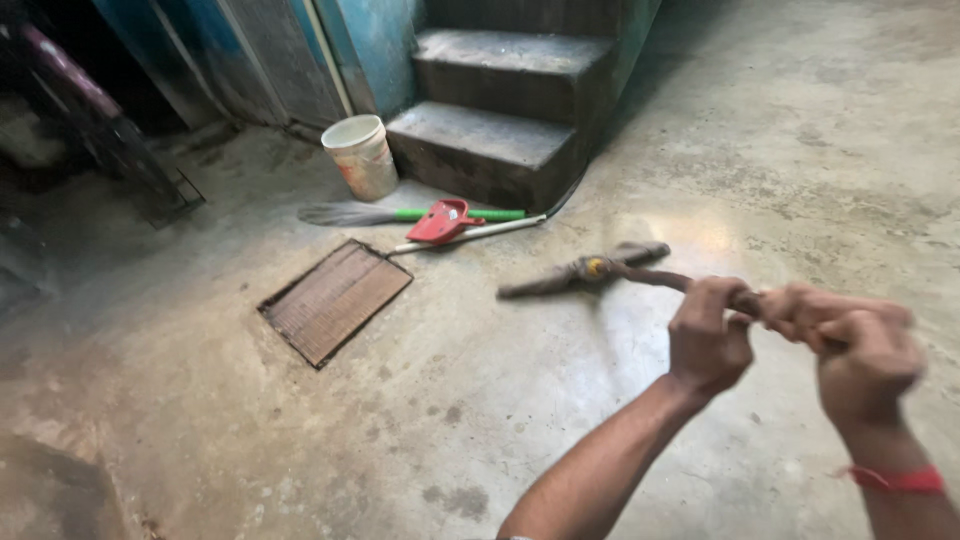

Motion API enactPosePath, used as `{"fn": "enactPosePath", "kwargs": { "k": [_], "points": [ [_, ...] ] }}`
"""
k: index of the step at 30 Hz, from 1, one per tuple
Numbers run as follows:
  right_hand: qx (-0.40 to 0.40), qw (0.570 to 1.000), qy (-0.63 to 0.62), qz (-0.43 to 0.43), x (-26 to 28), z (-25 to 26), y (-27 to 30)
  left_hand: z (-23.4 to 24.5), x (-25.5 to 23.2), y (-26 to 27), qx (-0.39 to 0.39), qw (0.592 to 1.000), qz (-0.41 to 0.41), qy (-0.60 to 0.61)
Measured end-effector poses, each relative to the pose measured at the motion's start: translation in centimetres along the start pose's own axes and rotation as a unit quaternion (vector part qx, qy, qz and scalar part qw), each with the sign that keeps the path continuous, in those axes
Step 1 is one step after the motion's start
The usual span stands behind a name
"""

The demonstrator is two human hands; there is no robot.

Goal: The person mops a concrete floor using a traditional string mop. They push and pull the mop across the surface, moving from the center of the room towards the walls and corners.

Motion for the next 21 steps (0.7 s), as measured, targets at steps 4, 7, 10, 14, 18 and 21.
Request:
{"fn": "enactPosePath", "kwargs": {
  "k": [4,7,10,14,18,21],
  "points": [
    [0.054,0.984,-0.161,-0.047,4.5,3.4,-0.7,-1.6,-3.8,-0.8,-0.016,0.992,-0.105,-0.072],
    [0.055,0.981,-0.176,-0.062,5.8,4.4,-0.9,-2.5,-5.6,-1.0,-0.025,0.987,-0.135,-0.084],
    [0.04,0.95,-0.306,-0.051,4.9,4.4,-0.5,-3.3,-5.1,-1.1,-0.039,0.984,-0.139,-0.102],
    [0.013,0.96,-0.28,-0.026,2.5,2.4,-0.3,-3.6,-1.0,-0.7,-0.053,0.978,-0.142,-0.141],
    [0.029,0.982,-0.165,0.089,-0.1,-2.2,-2.6,-3.7,5.8,-1.0,0.015,0.976,-0.077,-0.201],
    [0.068,0.993,-0.099,0.016,-4.4,-5.3,-2.1,-1.7,9.2,0.4,0.055,0.978,-0.002,-0.201]
  ]
}}
Point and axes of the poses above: each hand's wrist, its own y-axis away from the middle knuckle, its own z-axis out of the back of the hand, x = y × z, the point moved 5 cm from there along -y, towards the middle knuckle, and after that the axes turned 9 degrees about x, right-handed, at the moved point
